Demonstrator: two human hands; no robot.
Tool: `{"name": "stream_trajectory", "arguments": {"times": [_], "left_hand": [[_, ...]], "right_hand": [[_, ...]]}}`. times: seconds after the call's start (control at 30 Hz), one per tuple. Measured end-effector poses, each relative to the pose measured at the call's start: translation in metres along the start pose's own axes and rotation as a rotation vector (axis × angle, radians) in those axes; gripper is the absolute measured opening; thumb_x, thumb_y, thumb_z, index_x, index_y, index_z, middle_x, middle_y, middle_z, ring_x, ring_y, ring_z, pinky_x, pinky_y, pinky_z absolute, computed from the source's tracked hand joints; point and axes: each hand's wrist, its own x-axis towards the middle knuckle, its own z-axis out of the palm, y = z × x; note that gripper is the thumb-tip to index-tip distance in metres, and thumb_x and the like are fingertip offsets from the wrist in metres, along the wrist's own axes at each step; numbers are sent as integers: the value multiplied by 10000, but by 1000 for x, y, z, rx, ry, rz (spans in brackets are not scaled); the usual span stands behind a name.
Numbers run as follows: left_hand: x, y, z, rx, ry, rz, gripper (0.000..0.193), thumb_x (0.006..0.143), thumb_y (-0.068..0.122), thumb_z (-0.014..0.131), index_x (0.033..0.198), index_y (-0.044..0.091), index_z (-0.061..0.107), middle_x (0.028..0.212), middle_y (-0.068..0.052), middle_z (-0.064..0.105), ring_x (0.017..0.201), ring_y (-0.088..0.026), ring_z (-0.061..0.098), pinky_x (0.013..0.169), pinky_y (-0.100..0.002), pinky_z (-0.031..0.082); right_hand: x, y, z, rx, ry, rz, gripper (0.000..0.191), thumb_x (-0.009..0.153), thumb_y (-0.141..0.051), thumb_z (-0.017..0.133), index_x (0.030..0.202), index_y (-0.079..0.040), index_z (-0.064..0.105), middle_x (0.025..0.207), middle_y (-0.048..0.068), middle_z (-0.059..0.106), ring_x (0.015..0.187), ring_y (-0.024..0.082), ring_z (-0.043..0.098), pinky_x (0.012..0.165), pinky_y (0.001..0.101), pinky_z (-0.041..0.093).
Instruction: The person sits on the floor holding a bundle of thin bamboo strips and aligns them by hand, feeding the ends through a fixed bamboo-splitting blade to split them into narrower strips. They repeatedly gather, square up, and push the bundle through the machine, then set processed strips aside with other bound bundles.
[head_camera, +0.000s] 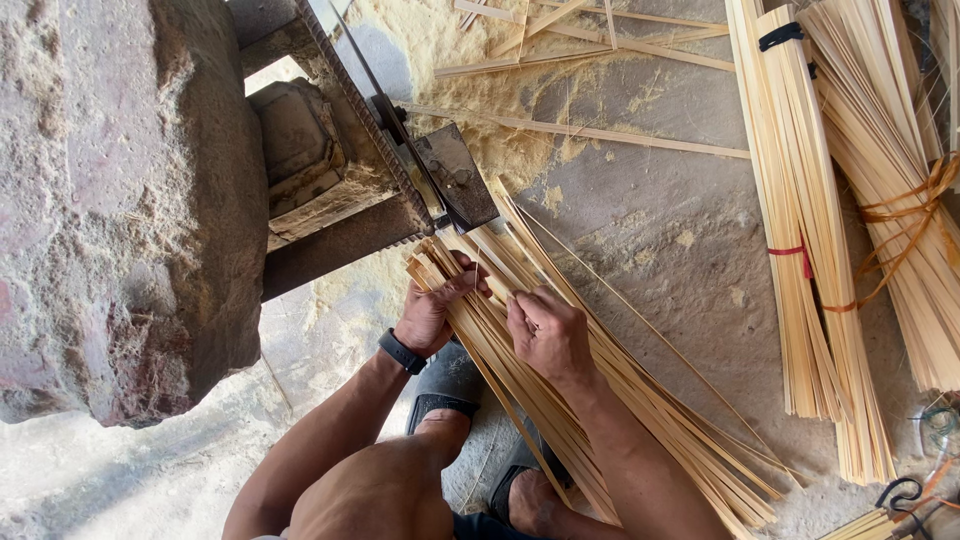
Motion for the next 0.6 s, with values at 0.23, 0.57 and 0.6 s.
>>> {"name": "stream_trajectory", "arguments": {"times": [0.23,0.57,0.6], "left_hand": [[-1,-1,-12,-59,38,17,363,847,-1,729,1201,11,651,1004,-108,708,962,-231,701,925,-396,606],[1,1,-5,99,100,56,311,856,-8,778,1142,57,676,1070,-87,745,1044,-222,724,943,-423,628],[0,3,-2,99,97,50,302,866,-13,781,1144,53,682,1078,-108,753,1054,-234,728,946,-436,627]], "right_hand": [[41,-17,34,-75,136,23,161,1007,-74,641,958,56,723,751,102,653,486,133,577,352,243,456],[53,-27,3,-237,-65,60,224,996,-143,650,796,-60,707,656,27,622,510,170,576,662,398,503],[47,-24,-8,-222,-29,10,199,1022,-161,632,873,-55,711,721,39,644,564,164,592,710,392,499]]}}
